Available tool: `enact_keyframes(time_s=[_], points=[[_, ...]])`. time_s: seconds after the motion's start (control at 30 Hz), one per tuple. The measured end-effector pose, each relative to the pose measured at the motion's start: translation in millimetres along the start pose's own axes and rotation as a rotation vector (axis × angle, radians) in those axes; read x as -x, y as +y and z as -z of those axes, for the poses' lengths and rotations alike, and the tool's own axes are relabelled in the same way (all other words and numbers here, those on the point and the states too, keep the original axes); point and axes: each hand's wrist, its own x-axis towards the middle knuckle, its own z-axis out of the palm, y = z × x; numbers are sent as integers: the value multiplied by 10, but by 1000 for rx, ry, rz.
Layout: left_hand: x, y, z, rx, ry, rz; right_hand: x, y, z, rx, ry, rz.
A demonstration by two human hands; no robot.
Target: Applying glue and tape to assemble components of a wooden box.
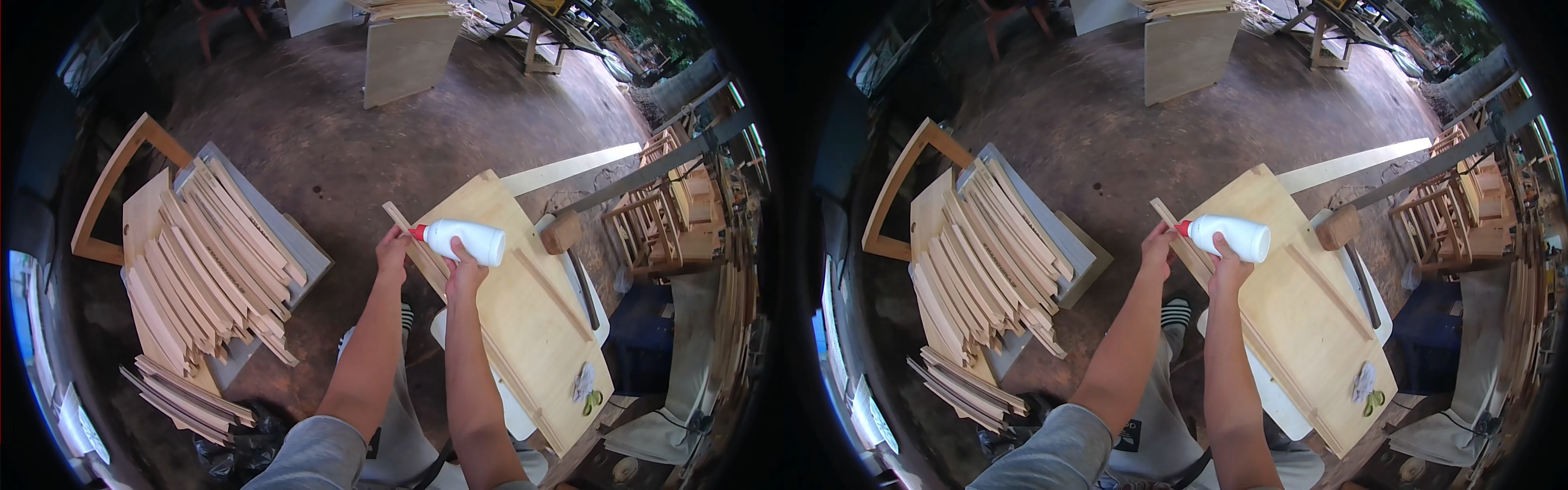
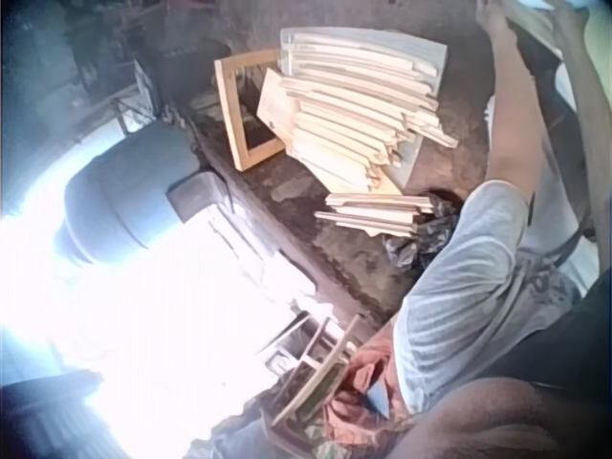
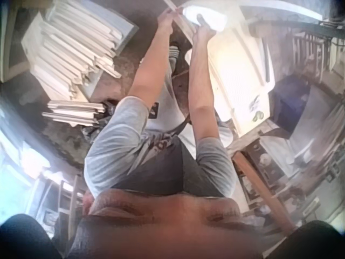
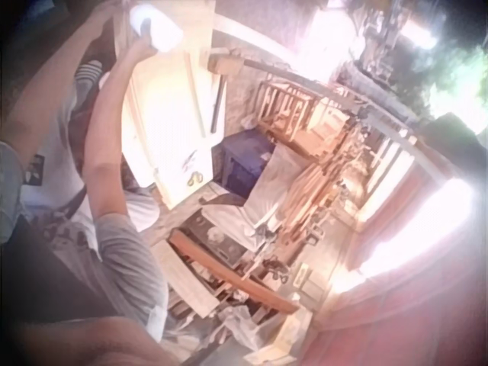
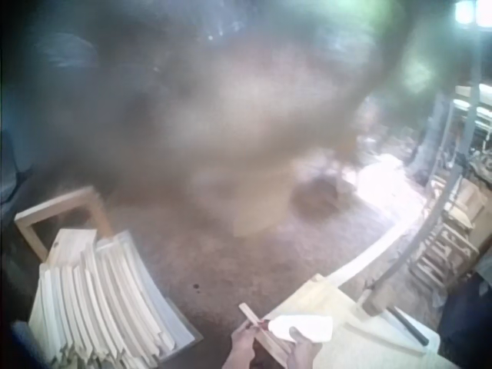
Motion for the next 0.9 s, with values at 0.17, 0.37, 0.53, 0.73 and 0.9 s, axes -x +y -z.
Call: enact_keyframes(time_s=[0.17, 0.37, 0.53, 0.73, 0.9], points=[[5, 4, -18, 5, 9, -6, 18, -48, 119, 16, 11, 1], [91, 56, -85, 67, 32, -39, 67, -183, 314, 80, 28, 29], [94, 44, -89, 25, 42, -44, 100, -248, 465, 107, 40, 45], [-73, -64, -3, 8, -9, -66, 134, -314, 717, 123, 53, 74], [-105, -89, 11, -22, -19, -45, 216, -439, 934, 125, 85, 92]])
